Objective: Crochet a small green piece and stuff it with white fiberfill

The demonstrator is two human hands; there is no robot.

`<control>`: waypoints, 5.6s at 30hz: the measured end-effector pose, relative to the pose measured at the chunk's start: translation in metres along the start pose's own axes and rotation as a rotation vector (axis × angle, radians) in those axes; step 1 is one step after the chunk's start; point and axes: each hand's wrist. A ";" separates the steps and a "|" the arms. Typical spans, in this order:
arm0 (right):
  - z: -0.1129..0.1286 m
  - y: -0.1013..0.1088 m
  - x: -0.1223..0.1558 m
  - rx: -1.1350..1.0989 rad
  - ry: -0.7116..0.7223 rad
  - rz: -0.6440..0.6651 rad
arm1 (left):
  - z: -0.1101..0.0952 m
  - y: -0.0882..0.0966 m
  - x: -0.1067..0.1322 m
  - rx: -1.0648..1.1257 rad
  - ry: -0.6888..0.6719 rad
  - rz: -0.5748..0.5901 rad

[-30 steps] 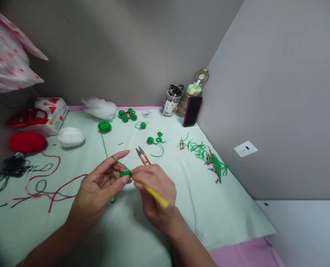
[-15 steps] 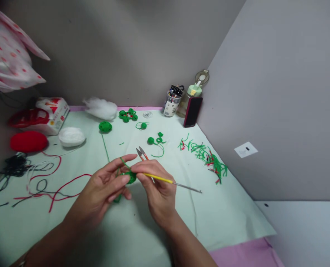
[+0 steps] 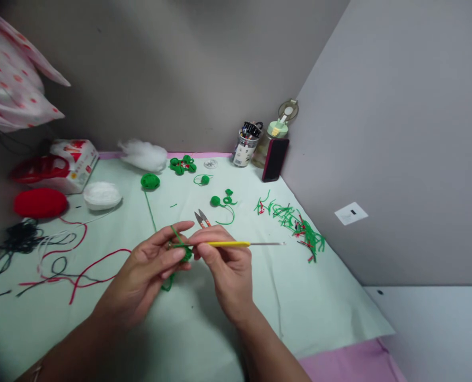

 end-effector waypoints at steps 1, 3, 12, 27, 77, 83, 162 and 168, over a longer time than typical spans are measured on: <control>-0.001 0.000 0.000 0.007 -0.012 0.006 | 0.002 0.000 0.000 -0.041 -0.016 0.015; -0.002 0.001 0.000 -0.021 -0.053 -0.016 | 0.005 0.000 0.001 -0.094 -0.032 0.041; 0.005 0.002 -0.004 -0.180 -0.157 0.013 | 0.000 0.002 0.002 -0.115 -0.050 0.054; 0.003 0.001 0.014 0.669 0.516 -0.040 | 0.001 0.000 0.002 -0.089 -0.042 -0.008; -0.002 0.004 -0.004 -0.059 -0.080 -0.018 | 0.003 0.005 -0.001 -0.133 -0.022 0.091; 0.002 0.004 -0.002 -0.059 -0.070 -0.016 | 0.001 0.006 0.001 -0.203 -0.059 0.046; 0.003 0.001 0.000 0.153 0.142 -0.006 | 0.001 0.003 0.002 -0.058 -0.010 0.067; -0.002 0.001 0.015 0.541 0.370 -0.041 | 0.009 -0.001 0.004 -0.022 -0.018 -0.017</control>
Point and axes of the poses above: each hand's wrist, its own x-axis away from the middle knuckle, its own y-axis out of the back of the hand, z = x × y, and after that the axes turned 12 degrees about -y, right-handed
